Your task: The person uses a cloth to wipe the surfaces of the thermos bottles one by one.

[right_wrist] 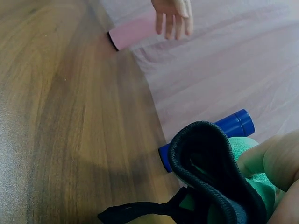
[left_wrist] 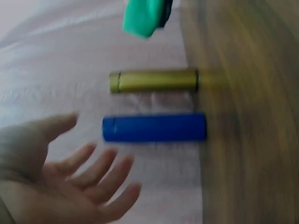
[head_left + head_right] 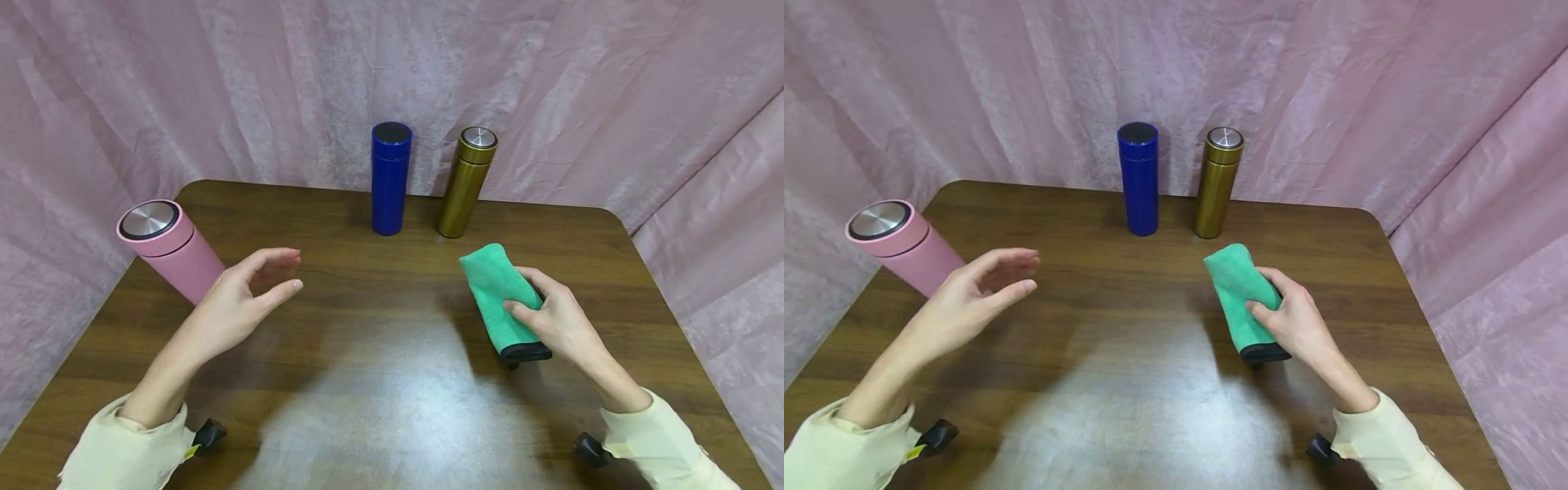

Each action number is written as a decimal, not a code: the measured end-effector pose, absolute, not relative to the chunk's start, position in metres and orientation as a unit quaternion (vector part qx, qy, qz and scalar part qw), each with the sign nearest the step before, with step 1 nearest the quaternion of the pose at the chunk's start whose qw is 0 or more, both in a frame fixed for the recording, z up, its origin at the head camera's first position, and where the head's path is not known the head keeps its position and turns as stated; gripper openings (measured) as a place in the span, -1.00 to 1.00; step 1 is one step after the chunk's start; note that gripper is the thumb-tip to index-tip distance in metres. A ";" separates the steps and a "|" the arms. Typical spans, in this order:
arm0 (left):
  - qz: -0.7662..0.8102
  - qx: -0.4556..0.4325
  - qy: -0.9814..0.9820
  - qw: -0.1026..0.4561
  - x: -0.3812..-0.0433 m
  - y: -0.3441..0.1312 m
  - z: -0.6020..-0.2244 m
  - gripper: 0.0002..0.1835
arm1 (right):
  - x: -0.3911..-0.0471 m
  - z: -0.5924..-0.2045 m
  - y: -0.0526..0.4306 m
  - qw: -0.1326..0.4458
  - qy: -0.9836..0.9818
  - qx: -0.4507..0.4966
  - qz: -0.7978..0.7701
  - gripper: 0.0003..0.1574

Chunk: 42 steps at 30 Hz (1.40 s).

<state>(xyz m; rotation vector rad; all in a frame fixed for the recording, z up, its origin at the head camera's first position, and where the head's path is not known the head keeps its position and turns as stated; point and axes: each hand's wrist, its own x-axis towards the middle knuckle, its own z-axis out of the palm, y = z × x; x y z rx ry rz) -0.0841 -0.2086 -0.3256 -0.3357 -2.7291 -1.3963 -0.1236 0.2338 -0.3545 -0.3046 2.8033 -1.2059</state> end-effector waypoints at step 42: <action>-0.555 -0.051 -0.822 0.115 -0.102 -0.330 -0.368 -0.42 | -0.119 -0.348 0.248 0.010 0.919 -0.077 -0.386 -0.34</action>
